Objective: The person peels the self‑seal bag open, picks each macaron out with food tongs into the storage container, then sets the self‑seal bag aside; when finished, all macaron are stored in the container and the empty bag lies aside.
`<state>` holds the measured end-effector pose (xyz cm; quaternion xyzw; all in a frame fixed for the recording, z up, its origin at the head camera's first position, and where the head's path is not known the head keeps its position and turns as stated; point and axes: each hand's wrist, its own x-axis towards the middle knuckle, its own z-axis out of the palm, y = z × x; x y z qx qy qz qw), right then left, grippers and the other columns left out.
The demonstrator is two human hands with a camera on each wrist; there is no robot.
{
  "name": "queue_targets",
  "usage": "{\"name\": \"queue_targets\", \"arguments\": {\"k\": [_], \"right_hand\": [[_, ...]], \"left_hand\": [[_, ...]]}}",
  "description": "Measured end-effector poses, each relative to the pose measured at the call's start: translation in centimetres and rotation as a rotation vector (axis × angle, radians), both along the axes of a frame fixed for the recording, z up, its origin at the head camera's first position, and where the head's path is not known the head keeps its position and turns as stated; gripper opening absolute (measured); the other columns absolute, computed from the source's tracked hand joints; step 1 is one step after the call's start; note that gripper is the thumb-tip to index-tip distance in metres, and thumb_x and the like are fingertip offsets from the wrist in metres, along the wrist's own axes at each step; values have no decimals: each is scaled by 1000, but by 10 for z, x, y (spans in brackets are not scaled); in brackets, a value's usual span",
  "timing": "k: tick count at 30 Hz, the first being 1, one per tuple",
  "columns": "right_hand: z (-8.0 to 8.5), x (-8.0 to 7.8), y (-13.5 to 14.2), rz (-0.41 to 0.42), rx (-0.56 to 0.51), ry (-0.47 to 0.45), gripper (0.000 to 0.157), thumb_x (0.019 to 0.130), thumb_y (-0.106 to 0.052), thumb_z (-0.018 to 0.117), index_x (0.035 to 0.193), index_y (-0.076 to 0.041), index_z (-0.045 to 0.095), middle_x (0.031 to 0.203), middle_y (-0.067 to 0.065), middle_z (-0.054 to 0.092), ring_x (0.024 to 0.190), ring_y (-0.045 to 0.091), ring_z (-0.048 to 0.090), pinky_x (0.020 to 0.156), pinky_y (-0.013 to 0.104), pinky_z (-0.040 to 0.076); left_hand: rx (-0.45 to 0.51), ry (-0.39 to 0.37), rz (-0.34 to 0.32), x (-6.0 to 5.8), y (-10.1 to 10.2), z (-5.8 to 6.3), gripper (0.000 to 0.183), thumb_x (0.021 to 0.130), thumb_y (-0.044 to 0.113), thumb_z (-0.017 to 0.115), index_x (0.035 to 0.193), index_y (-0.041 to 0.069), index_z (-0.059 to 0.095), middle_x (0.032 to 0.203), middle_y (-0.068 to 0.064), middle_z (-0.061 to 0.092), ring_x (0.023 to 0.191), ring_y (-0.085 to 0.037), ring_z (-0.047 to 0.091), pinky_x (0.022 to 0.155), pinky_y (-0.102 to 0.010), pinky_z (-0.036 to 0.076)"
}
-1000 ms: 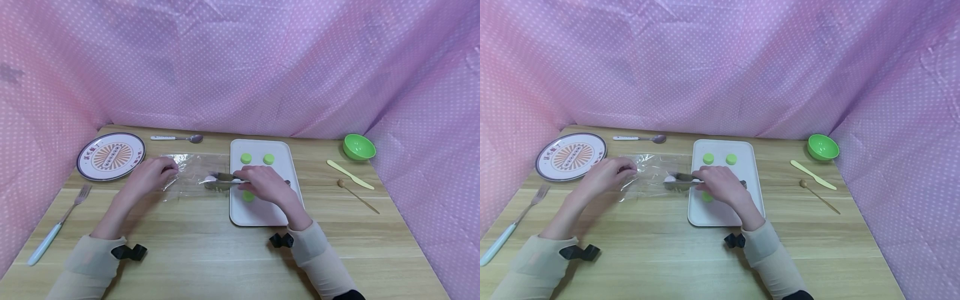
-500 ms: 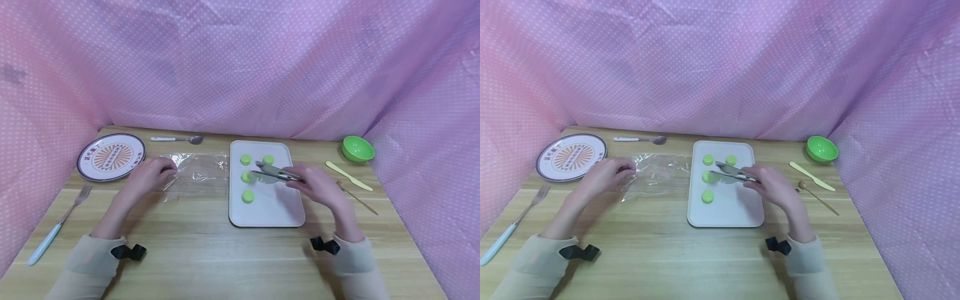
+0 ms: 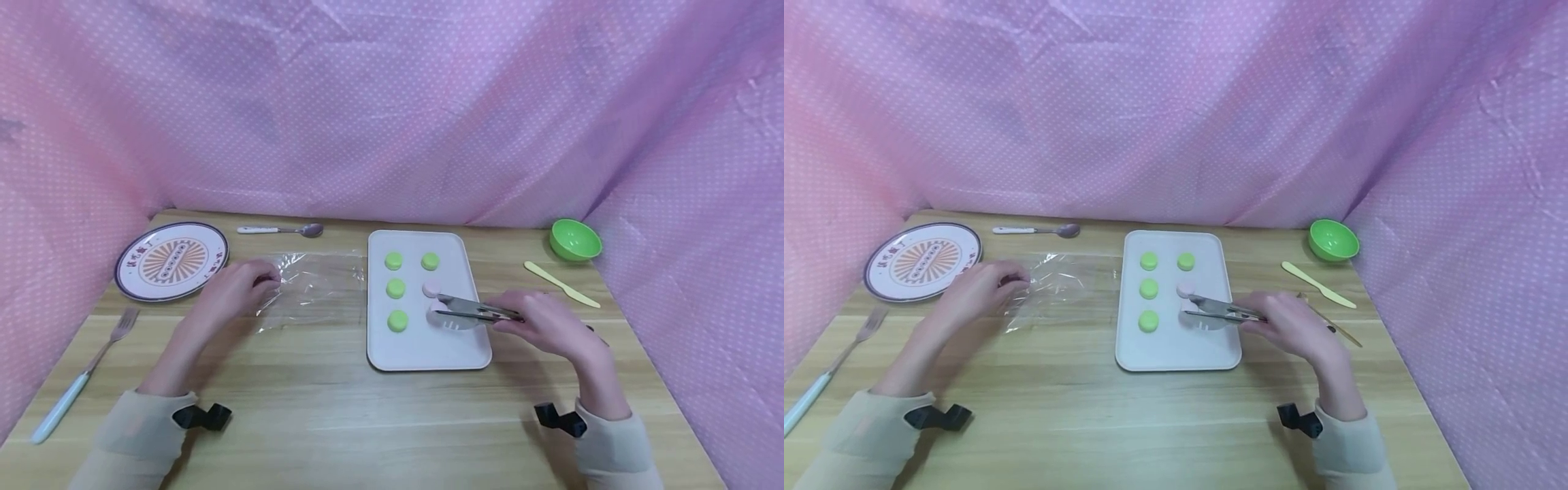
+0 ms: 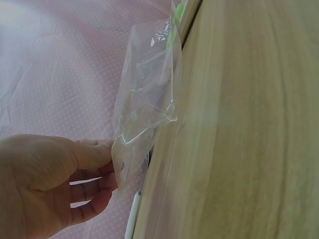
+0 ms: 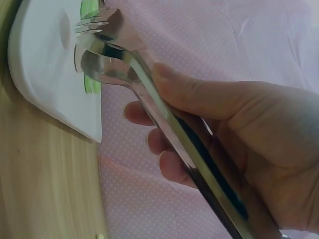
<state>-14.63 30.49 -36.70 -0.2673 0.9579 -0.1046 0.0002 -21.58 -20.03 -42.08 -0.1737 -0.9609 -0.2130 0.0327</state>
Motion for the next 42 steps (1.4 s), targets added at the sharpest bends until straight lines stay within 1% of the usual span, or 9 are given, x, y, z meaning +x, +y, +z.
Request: {"name": "queue_targets", "arguments": {"k": [5, 9, 13, 20, 27, 42], "right_hand": [[-3, 0, -5, 8, -11, -37, 36, 80, -25, 74, 115, -23, 66, 93, -14, 68, 80, 4, 61, 72, 30, 50], [-4, 0, -7, 6, -3, -50, 35, 80, -28, 73, 115, -25, 66, 94, -14, 68, 81, 3, 61, 73, 29, 50], [-3, 1, -8, 5, 7, -58, 36, 81, -31, 72, 116, -26, 66, 95, -12, 69, 83, 4, 62, 74, 30, 50], [-3, 2, -8, -1, 19, -54, 37, 81, -32, 71, 117, -26, 65, 98, -11, 69, 87, 6, 64, 74, 32, 50], [-4, 2, -9, 0, 33, -42, 37, 81, -30, 72, 117, -24, 66, 101, -9, 70, 90, 7, 65, 75, 34, 51], [-7, 2, -10, -1, 19, -52, 36, 81, -27, 73, 116, -22, 67, 102, -7, 70, 91, 11, 66, 76, 36, 53]], "left_hand": [[-6, -7, -11, 0, -1, -1, 6, 88, 23, 66, 92, 23, 69, 91, 3, 70, 88, -19, 65, 79, -46, 48], [-4, -11, -9, -1, 0, -2, 7, 88, 22, 65, 93, 22, 70, 92, 3, 70, 90, -19, 65, 79, -46, 49], [-1, -10, -1, -1, 0, -2, 7, 87, 22, 66, 93, 22, 70, 92, 3, 70, 90, -19, 65, 80, -46, 49], [-4, -4, -9, 0, 0, -1, 7, 88, 23, 65, 93, 21, 70, 92, 2, 70, 88, -19, 65, 79, -45, 49], [-16, -10, -14, 2, 0, 1, 8, 89, 22, 64, 95, 21, 70, 93, 2, 71, 87, -19, 65, 78, -46, 49], [-17, -13, -14, 2, 1, 0, 7, 89, 22, 65, 92, 23, 70, 91, 5, 70, 86, -17, 64, 78, -45, 48]]}}
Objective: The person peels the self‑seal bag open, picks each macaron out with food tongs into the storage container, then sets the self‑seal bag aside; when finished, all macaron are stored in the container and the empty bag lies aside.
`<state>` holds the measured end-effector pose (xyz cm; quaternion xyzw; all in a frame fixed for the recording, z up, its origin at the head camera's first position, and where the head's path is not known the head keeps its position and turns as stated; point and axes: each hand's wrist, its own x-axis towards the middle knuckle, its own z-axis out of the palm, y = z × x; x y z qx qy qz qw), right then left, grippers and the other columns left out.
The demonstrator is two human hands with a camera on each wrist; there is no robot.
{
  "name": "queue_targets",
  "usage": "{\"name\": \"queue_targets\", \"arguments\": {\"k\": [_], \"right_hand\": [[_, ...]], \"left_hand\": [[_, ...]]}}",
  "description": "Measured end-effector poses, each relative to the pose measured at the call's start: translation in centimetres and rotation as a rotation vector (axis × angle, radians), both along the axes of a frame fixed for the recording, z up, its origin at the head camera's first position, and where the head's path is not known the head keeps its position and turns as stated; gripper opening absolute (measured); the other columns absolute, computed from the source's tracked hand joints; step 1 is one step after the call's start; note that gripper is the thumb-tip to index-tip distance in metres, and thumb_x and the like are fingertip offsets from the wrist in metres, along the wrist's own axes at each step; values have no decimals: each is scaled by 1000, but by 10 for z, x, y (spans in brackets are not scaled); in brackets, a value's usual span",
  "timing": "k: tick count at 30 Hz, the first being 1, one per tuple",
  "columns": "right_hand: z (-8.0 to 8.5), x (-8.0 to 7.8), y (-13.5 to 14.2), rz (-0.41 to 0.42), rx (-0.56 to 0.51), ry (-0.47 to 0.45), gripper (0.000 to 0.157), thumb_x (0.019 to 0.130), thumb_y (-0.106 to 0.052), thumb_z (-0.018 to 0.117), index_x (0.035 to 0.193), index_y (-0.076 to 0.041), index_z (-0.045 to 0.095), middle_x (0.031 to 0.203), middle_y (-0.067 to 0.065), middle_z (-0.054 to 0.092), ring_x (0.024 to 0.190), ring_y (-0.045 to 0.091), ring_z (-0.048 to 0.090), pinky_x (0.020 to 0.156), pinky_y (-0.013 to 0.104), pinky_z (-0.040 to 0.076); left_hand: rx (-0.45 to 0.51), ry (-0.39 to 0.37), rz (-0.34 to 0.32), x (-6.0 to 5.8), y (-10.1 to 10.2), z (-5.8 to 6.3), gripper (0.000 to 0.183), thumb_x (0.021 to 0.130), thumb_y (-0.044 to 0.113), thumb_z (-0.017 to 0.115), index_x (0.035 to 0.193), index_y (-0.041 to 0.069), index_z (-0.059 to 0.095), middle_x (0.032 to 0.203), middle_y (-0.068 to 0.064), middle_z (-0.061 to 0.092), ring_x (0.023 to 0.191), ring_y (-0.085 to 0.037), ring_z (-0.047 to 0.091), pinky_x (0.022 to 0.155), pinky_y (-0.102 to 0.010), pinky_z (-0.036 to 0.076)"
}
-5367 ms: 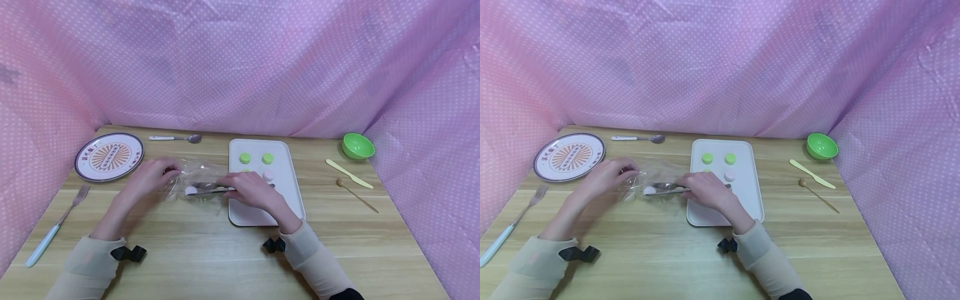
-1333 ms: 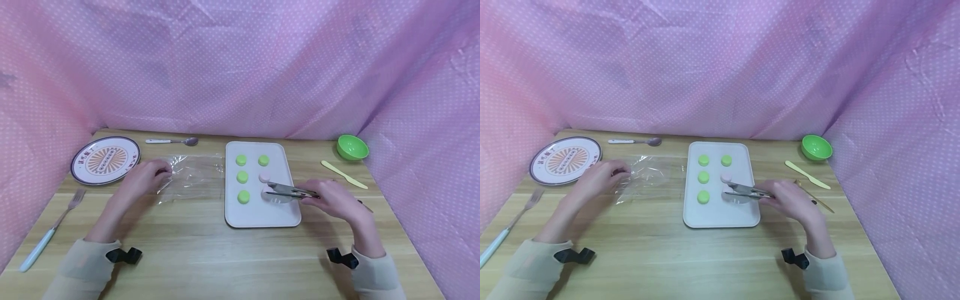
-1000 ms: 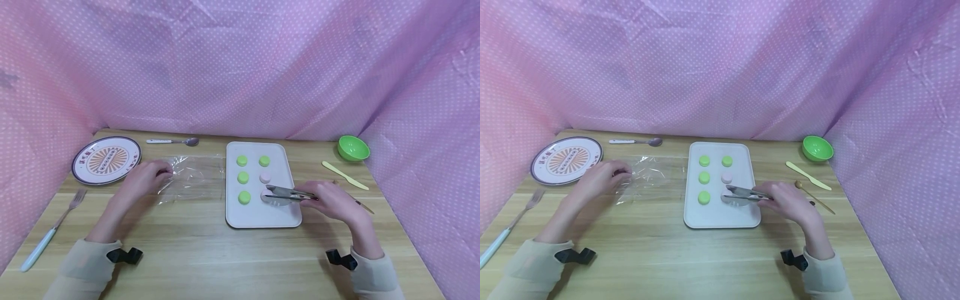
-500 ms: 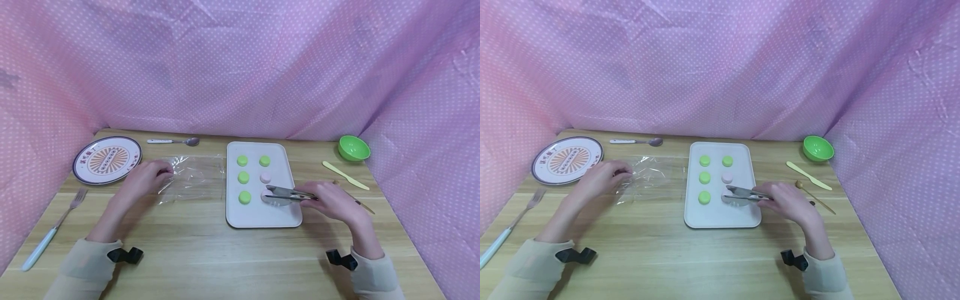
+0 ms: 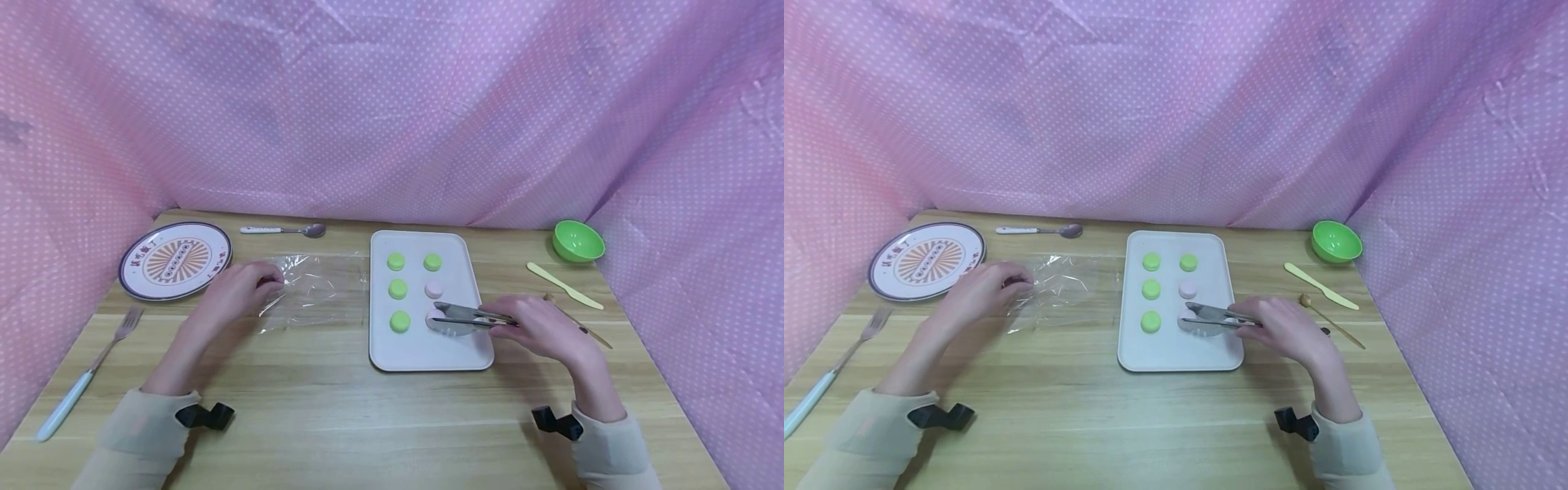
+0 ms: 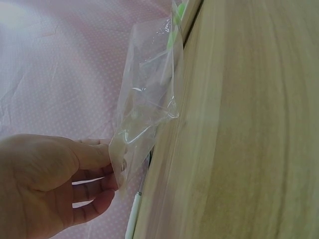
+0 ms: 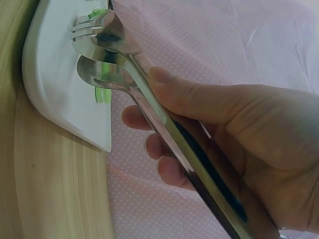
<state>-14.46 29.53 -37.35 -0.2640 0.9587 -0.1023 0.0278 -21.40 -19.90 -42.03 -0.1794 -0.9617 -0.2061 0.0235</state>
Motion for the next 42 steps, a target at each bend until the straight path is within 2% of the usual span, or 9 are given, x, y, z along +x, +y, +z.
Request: {"name": "queue_targets", "arguments": {"k": [17, 25, 27, 29, 31, 34, 37, 40, 42], "right_hand": [[1, 3, 1, -2, -8, -15, 42, 78, -28, 76, 117, -20, 65, 100, -6, 70, 85, 10, 65, 73, 33, 51], [5, -6, 15, -138, -152, -18, 31, 83, -32, 71, 112, -25, 62, 72, -8, 54, 61, 6, 46, 55, 23, 39], [1, -11, 21, -187, -183, -9, 33, 87, -36, 67, 115, -22, 59, 81, -4, 59, 71, 12, 54, 63, 29, 45], [-3, -14, 28, -253, -189, -32, 50, 89, -44, 61, 129, -16, 51, 109, 5, 63, 96, 20, 60, 82, 38, 48], [-11, -19, 34, -307, -164, -45, 70, 90, -51, 56, 143, -10, 36, 132, 15, 54, 117, 31, 54, 96, 48, 44], [-24, -28, 40, -344, -129, -35, 85, 90, -49, 56, 148, -1, 19, 142, 26, 42, 128, 41, 44, 104, 55, 36], [-36, -36, 43, -336, -117, 7, 68, 89, -40, 62, 132, 6, 38, 107, 27, 59, 98, 40, 59, 84, 52, 47], [-44, -38, 44, -336, -128, 14, 49, 86, -35, 66, 112, 2, 46, 81, 15, 54, 73, 28, 54, 66, 41, 45], [-48, -38, 44, -345, -154, -3, 45, 85, -33, 68, 105, 0, 45, 76, 11, 49, 68, 24, 49, 61, 37, 42]], "left_hand": [[3, -14, -1, 3, -3, 0, 5, 86, 24, 68, 90, 24, 70, 89, 4, 70, 87, -18, 65, 79, -45, 48], [-10, -14, -6, 3, -3, 3, 5, 88, 25, 66, 91, 24, 69, 89, 5, 70, 86, -17, 64, 78, -44, 49], [-14, -19, -11, 2, -2, 4, 5, 88, 25, 65, 91, 24, 69, 89, 5, 69, 85, -17, 64, 77, -44, 48], [-19, -18, -18, 2, -1, 5, 5, 88, 25, 65, 91, 24, 69, 90, 5, 70, 85, -17, 64, 77, -45, 48], [-23, -15, -15, 2, -1, 5, 5, 87, 25, 66, 91, 24, 69, 90, 4, 70, 86, -18, 64, 78, -46, 48], [-29, -12, -6, 4, -3, 6, 5, 87, 25, 67, 91, 24, 69, 91, 4, 70, 86, -19, 65, 77, -46, 48], [-34, -12, -3, 6, -5, 7, 5, 86, 25, 68, 91, 24, 69, 91, 4, 70, 87, -19, 65, 76, -46, 48], [-41, -3, -17, 7, -5, 8, 6, 86, 24, 68, 92, 23, 69, 91, 3, 70, 88, -20, 65, 76, -47, 48], [-46, 3, -23, 6, -4, 10, 6, 86, 24, 68, 92, 23, 70, 90, 3, 70, 87, -21, 66, 76, -47, 48]]}}
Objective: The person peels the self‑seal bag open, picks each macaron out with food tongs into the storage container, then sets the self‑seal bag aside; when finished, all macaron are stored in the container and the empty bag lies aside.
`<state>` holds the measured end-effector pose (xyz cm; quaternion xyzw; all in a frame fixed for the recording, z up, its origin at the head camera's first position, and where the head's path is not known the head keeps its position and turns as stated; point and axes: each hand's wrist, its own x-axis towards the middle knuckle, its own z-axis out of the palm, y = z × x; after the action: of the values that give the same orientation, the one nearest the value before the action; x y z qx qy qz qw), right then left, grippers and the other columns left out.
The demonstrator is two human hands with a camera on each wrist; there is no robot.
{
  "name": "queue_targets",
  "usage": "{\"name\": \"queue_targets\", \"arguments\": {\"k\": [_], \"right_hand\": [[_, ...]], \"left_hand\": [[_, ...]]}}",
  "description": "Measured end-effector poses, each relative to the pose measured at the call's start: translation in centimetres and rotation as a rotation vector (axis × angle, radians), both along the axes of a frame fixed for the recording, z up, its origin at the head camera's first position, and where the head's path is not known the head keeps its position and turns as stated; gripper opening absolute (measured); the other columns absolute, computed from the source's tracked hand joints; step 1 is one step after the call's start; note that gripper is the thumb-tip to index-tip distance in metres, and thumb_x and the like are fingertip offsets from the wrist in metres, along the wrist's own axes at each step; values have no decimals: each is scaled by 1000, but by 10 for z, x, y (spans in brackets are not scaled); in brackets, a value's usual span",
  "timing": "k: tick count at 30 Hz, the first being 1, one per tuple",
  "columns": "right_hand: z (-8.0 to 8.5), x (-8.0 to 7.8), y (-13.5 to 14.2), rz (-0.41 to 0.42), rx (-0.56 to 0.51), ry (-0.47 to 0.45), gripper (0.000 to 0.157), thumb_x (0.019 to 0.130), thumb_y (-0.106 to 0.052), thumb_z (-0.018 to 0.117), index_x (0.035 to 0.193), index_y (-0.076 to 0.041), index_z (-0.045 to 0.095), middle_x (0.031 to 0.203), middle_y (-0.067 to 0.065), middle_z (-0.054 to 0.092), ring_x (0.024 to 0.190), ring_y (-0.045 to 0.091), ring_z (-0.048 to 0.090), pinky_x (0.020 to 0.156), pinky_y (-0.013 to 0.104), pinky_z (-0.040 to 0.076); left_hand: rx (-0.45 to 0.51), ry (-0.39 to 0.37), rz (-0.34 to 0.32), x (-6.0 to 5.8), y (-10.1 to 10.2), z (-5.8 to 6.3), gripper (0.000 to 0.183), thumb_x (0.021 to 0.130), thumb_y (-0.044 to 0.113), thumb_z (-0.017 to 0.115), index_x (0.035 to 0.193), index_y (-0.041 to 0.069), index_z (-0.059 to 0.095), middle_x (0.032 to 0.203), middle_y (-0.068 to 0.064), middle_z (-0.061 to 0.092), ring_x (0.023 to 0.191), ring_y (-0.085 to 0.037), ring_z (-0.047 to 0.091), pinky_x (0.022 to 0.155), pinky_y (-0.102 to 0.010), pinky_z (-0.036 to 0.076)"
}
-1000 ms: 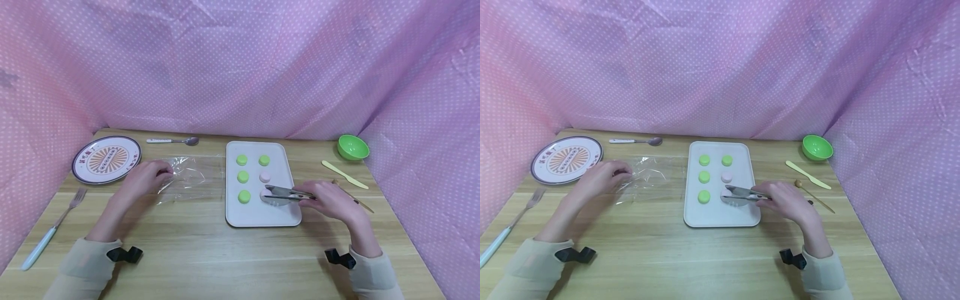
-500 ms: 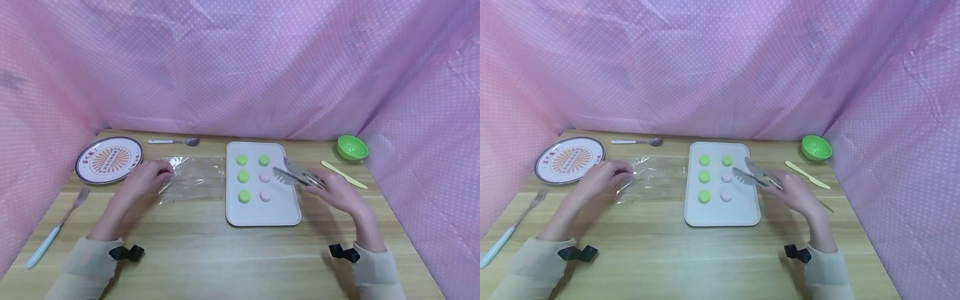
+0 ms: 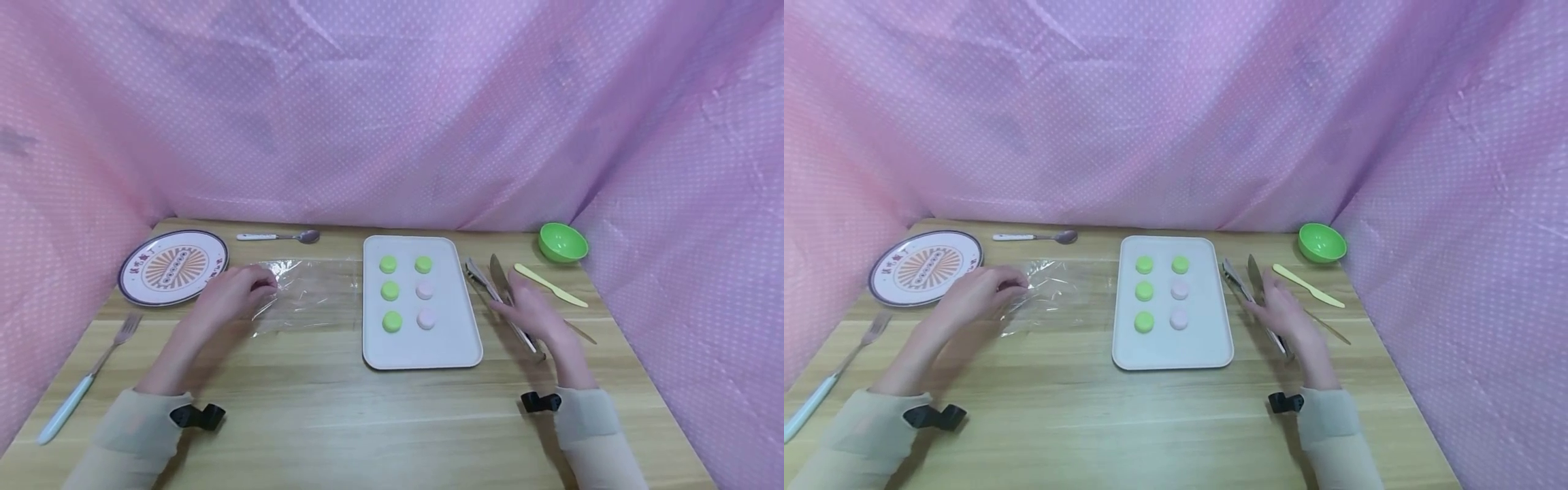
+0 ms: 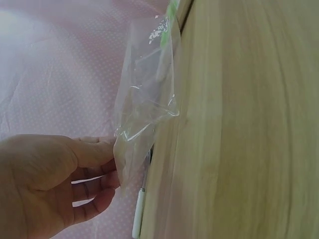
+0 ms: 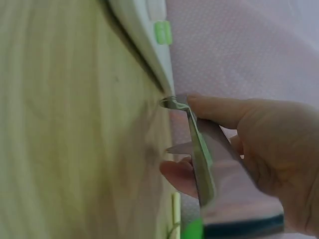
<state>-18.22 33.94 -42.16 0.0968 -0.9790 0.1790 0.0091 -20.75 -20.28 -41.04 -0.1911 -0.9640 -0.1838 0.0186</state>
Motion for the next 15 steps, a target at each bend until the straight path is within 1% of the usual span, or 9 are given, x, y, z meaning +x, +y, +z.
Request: {"name": "queue_targets", "arguments": {"k": [1, 3, 4, 6, 8, 11, 13, 15], "right_hand": [[-2, 0, -1, -2, -9, -4, 46, 85, -32, 69, 106, 0, 45, 78, 11, 50, 70, 24, 49, 63, 38, 43], [-6, -1, -4, -7, -16, -18, 51, 85, -34, 68, 111, 1, 43, 83, 15, 53, 75, 27, 53, 66, 42, 46], [-7, -2, -5, -16, -11, -26, 54, 85, -36, 68, 114, 2, 42, 88, 19, 55, 79, 31, 55, 70, 47, 47], [-9, -2, -7, -33, 9, -49, 65, 86, -40, 66, 124, 5, 38, 102, 27, 57, 94, 41, 58, 81, 56, 46], [-11, -2, -8, -51, 33, -81, 73, 86, -45, 63, 130, 5, 33, 112, 30, 54, 104, 49, 55, 87, 62, 43], [-12, 0, -8, -75, 48, -131, 85, 87, -48, 61, 140, 6, 21, 127, 35, 47, 115, 55, 47, 95, 66, 37], [-13, 0, -7, -76, 45, -142, 80, 88, -49, 60, 136, 5, 26, 118, 32, 53, 108, 52, 53, 91, 64, 41], [-12, -1, -6, -68, 31, -149, 72, 88, -48, 59, 130, 5, 33, 107, 27, 59, 97, 44, 60, 85, 56, 47]], "left_hand": [[-7, 5, 2, -1, -1, 0, 7, 86, 24, 68, 92, 23, 70, 90, 3, 70, 87, -21, 66, 76, -47, 49], [-18, 14, 8, -2, -2, 0, 7, 86, 23, 68, 92, 22, 70, 90, 2, 70, 86, -21, 66, 76, -48, 49], [-23, 19, 10, -3, -3, 0, 7, 86, 23, 68, 92, 22, 71, 90, 2, 70, 86, -21, 66, 76, -48, 49], [-33, 25, 10, -5, -5, -1, 8, 86, 22, 67, 93, 21, 71, 90, 1, 70, 86, -22, 66, 76, -48, 49], [-40, 29, -4, -7, -7, -4, 8, 86, 22, 67, 93, 20, 71, 90, 1, 70, 86, -22, 66, 76, -49, 50], [-48, 31, -36, -9, -7, -10, 7, 87, 22, 66, 92, 22, 70, 90, 3, 70, 86, -20, 66, 75, -48, 50], [-58, 39, -52, -11, -5, -14, 6, 87, 22, 65, 91, 23, 70, 89, 5, 70, 85, -18, 66, 73, -47, 50], [-64, 47, -61, -12, -3, -17, 4, 87, 22, 66, 89, 24, 69, 87, 6, 70, 83, -17, 65, 71, -46, 50]]}}
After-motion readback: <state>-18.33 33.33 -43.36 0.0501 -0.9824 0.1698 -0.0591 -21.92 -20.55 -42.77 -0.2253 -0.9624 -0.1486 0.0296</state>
